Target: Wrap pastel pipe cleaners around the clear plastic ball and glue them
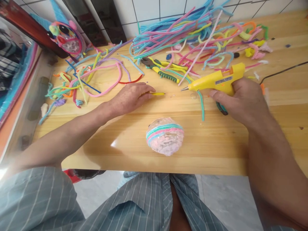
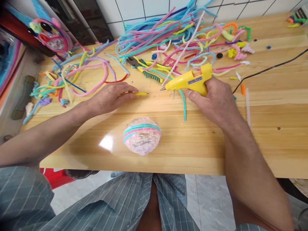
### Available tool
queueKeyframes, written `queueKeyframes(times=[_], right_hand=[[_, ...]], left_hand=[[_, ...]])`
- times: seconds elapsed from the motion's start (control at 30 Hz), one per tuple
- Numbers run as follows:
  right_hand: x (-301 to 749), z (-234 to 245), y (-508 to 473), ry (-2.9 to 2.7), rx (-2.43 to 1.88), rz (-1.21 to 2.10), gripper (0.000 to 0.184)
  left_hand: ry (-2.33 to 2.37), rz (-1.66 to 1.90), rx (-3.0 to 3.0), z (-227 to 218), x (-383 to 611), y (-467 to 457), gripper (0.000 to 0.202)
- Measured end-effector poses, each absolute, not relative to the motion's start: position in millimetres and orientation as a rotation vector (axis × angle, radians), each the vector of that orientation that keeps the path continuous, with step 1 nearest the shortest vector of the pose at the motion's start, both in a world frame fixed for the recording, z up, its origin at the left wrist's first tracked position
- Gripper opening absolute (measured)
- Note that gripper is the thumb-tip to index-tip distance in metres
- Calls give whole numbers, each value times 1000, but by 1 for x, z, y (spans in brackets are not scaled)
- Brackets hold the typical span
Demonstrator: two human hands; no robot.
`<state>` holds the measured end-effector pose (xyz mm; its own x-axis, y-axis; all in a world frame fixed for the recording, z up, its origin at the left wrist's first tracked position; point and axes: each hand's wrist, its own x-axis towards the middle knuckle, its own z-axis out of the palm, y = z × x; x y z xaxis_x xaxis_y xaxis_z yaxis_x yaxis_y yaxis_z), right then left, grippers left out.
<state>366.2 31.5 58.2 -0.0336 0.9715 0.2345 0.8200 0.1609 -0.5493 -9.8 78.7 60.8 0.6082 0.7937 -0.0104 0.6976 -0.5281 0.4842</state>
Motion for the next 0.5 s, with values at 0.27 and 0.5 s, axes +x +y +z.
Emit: queueKeyframes(times=[0.27,0.5], right_hand=[[365,60,36,-1848,-1887,381,57],[368,57,36,-1826,-1966,379,51]], left_hand=[[1125,542,1284,68,0,67,27],[1020,569,1194,62,-1,62,17]])
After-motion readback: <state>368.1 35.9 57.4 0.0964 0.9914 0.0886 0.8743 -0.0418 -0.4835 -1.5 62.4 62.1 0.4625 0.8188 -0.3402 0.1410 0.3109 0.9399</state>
